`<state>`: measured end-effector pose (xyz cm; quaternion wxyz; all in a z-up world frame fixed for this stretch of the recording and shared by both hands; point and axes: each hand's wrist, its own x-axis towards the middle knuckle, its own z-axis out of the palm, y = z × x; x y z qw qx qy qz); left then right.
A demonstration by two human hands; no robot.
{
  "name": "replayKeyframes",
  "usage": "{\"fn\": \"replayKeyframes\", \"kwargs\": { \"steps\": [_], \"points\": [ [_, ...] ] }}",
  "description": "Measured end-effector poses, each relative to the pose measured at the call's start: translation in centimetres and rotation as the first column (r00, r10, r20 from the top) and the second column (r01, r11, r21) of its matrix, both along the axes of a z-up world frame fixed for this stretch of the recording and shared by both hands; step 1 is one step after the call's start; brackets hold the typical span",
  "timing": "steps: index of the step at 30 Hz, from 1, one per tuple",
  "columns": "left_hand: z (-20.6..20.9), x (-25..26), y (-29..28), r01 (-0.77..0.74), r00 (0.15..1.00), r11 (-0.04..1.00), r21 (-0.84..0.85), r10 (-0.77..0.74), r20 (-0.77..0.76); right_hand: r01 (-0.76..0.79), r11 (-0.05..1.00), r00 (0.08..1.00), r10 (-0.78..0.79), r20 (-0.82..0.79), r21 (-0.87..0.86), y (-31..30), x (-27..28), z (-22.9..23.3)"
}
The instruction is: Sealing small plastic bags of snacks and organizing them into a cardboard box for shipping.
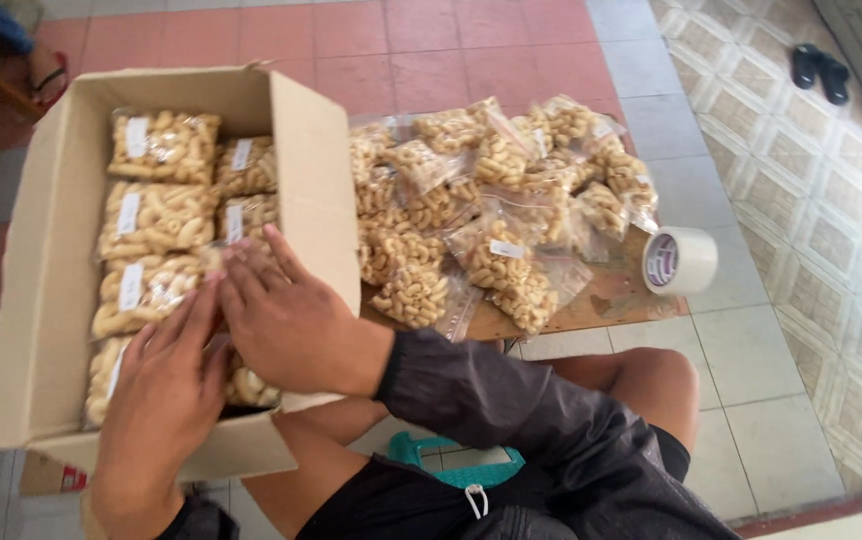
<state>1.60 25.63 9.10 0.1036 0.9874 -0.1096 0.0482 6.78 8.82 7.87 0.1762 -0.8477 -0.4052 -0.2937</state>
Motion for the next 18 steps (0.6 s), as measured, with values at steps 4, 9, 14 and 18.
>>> {"fn": "replayKeyframes", "kwargs": {
  "steps": [4, 9, 14, 18],
  "points": [
    [0.2, 0.1, -0.2, -0.063, 0.99, 0.998, 0.016, 0.064, -0.123, -0.094, 0.979, 0.97, 0.049, -0.237, -0.181, -7.8, -1.1, 2.8],
    [0.0, -0.3, -0.2, 0.009, 0.977, 1.0, 0.009, -0.011, 0.212, 0.2, 0.875, 0.858, 0.061, -0.51, 0.441, -20.2, -0.8, -0.1],
    [-0.1, -0.7, -0.1, 0.113, 0.849, 0.992, 0.051, -0.123, 0.514, 0.638, 0.732, 0.696, -0.418, -0.584, 0.238, -33.1, -1.3, -4.2],
    [-1.3, -1.9, -0.5, 0.097, 0.762, 0.995, -0.034, -0.053, 0.646, 0.811, 0.577, 0.534, -0.661, -0.528, 0.097, -41.5, -0.7, -6.4]
  ]
}}
